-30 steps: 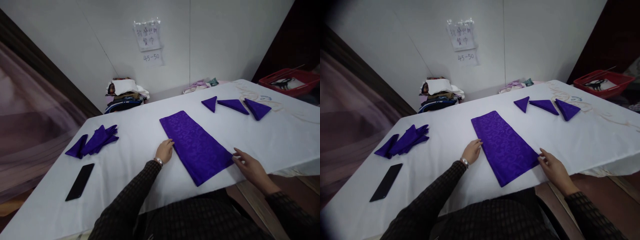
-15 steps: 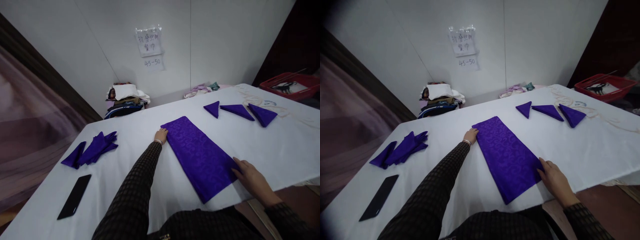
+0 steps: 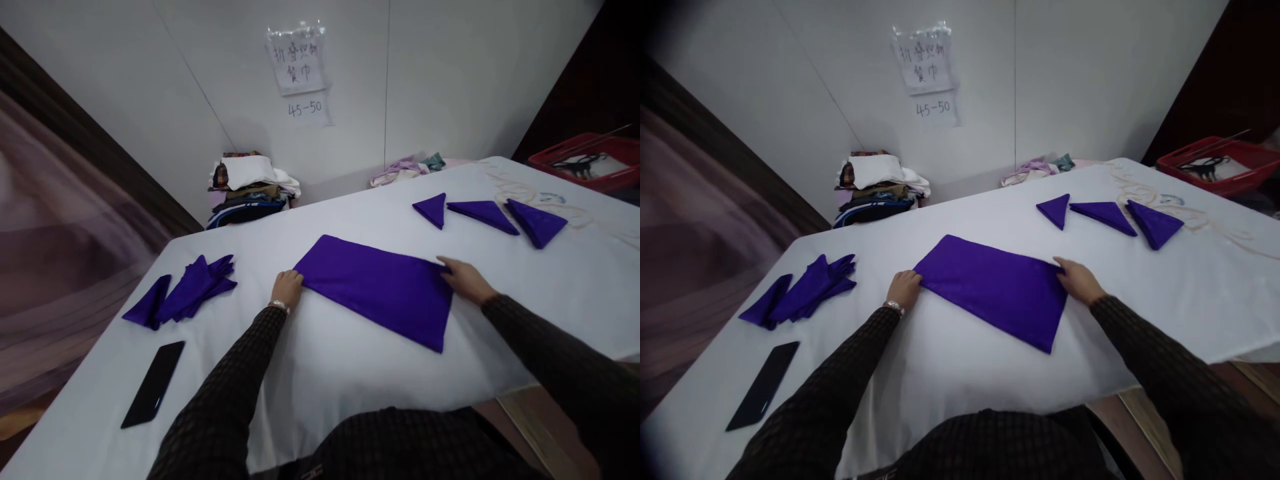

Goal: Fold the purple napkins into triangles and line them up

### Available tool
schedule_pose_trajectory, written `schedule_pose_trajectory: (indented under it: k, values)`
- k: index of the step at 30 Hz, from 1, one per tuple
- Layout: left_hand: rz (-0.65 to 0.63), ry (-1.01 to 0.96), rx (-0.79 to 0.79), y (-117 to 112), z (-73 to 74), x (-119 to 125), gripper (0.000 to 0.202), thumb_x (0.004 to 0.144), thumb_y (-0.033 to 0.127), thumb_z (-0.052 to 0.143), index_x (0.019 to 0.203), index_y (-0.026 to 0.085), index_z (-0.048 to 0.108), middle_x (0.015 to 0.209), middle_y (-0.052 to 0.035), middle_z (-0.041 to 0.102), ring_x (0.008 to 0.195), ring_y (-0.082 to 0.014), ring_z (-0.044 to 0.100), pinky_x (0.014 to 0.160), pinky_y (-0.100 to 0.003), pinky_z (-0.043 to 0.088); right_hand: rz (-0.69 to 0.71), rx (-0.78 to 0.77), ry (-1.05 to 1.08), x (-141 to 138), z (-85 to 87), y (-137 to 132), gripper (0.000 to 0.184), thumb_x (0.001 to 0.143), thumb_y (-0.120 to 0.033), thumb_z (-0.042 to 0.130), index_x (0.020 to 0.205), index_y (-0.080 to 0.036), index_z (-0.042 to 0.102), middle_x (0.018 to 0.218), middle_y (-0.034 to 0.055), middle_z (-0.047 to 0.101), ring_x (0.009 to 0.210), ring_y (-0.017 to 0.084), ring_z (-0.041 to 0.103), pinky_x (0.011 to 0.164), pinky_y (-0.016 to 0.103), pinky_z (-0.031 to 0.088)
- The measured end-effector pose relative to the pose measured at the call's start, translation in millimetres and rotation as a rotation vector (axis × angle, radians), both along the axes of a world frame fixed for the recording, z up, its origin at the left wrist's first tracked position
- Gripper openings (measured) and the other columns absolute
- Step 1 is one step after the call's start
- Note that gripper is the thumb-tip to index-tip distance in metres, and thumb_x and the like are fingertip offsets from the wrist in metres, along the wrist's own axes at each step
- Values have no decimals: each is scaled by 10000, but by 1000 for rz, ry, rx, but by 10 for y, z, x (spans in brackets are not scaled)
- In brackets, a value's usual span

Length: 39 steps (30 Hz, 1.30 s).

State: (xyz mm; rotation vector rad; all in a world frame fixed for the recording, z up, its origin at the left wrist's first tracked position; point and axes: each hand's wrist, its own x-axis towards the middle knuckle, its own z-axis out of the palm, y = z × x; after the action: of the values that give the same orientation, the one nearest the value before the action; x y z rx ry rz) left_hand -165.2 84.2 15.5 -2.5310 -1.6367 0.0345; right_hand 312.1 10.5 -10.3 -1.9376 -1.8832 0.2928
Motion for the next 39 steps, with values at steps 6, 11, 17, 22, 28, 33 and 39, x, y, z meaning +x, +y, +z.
schedule_pose_trajectory:
  k: [6, 11, 17, 22, 28, 33, 39]
  values:
    - [-171, -81, 40, -1058, -37, -254, 188, 776, 82, 523, 879, 170, 654, 849, -77, 656, 885, -236, 593, 901, -408, 423, -90, 233, 156, -129, 269, 665, 485, 779, -214, 568, 1253, -116, 597, 1045, 123, 704, 888, 246, 666, 825, 407, 537]
    - [-231, -270, 119, -1553, -139, -402, 244, 883, 265, 523, 1079, 166, 632, 1025, -97, 677, 961, -232, 611, 875, -391, 472, 225, 262, 208, -606, 122, -63, 365, 869, -308, 526, 1202, -206, 634, 1168, 100, 674, 1081, 256, 622, 950, 451, 498]
    - [-220, -442, 114, -1391, -209, -120, 281, 908, 326, 505, 1104, 176, 640, 1113, -96, 676, 1041, -229, 616, 919, -380, 488, 428, 266, 128, -1132, 2, -871, 367, 928, -324, 487, 1246, -192, 611, 1279, 122, 620, 1245, 262, 519, 1027, 481, 434]
    - [-76, -473, 131, -1192, -232, 80, 274, 882, 329, 527, 1050, 166, 672, 1154, -113, 663, 1087, -249, 597, 980, -394, 459, 69, 315, 64, -766, 78, -856, 352, 903, -302, 480, 1155, -130, 653, 1185, 161, 662, 1120, 280, 591, 981, 469, 455]
    - [377, -406, 150, -1146, -272, -206, 349, 857, 323, 522, 1106, 114, 647, 1120, -146, 656, 1051, -290, 588, 958, -415, 459, -312, 75, 249, -332, 1, -940, 390, 828, -353, 542, 1130, -140, 665, 894, 79, 719, 740, 205, 648, 726, 349, 520]
    - [543, -405, 19, -1115, -181, -239, 420, 865, 350, 510, 1193, 106, 604, 1084, -136, 656, 1023, -287, 594, 908, -401, 472, -299, 31, 373, -393, -87, -914, 426, 774, -346, 585, 1147, -156, 661, 812, 34, 704, 717, 184, 639, 698, 318, 496]
    - [649, -414, -62, -1072, -122, -214, 403, 858, 348, 517, 1182, 128, 612, 987, -104, 665, 957, -262, 616, 805, -361, 483, -314, 80, 341, -360, -60, -982, 399, 751, -299, 570, 1120, -192, 677, 775, 12, 699, 685, 179, 624, 679, 317, 482]
